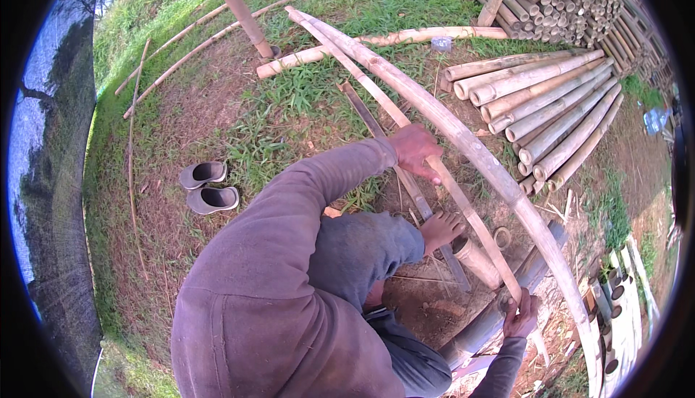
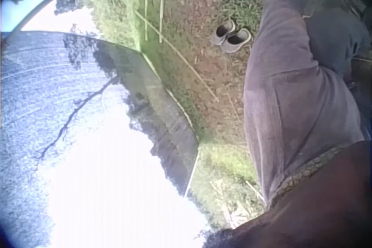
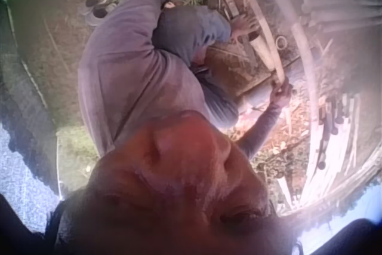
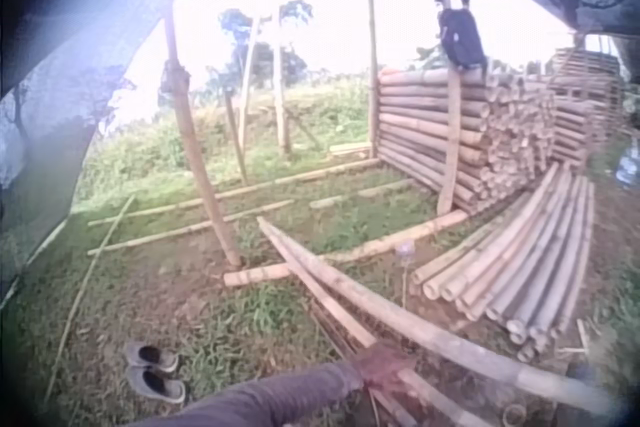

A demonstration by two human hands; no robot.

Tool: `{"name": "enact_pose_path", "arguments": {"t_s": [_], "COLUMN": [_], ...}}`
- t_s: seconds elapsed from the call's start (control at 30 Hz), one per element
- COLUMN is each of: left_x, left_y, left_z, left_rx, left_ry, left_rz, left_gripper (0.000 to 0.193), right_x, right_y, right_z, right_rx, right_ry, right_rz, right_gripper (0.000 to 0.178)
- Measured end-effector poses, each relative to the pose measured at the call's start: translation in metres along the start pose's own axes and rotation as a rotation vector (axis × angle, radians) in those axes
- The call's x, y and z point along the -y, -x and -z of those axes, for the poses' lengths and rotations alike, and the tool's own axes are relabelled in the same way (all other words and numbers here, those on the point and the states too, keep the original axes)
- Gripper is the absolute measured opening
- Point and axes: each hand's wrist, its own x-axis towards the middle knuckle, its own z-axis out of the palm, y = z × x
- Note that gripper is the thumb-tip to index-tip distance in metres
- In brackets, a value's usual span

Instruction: The person sits on the ground and uses a hand saw to cut a long bamboo pole into shorter sections. They repeatedly position the pole, saw through it, and set the cut pieces aside.

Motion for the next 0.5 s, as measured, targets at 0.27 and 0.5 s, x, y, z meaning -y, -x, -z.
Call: {"name": "enact_pose_path", "arguments": {"t_s": [0.27,0.5], "left_x": [0.004,0.003], "left_y": [-0.011,-0.012], "left_z": [-0.006,-0.001], "left_rx": [-0.101,-0.114], "left_ry": [0.019,0.032], "left_rz": [-0.015,-0.01], "left_gripper": [0.074,0.074], "right_x": [-0.021,-0.028], "right_y": [-0.013,-0.017], "right_z": [0.001,0.005], "right_rx": [0.005,0.008], "right_ry": [-0.004,0.002], "right_rz": [-0.002,0.004], "right_gripper": [0.056,0.055]}}
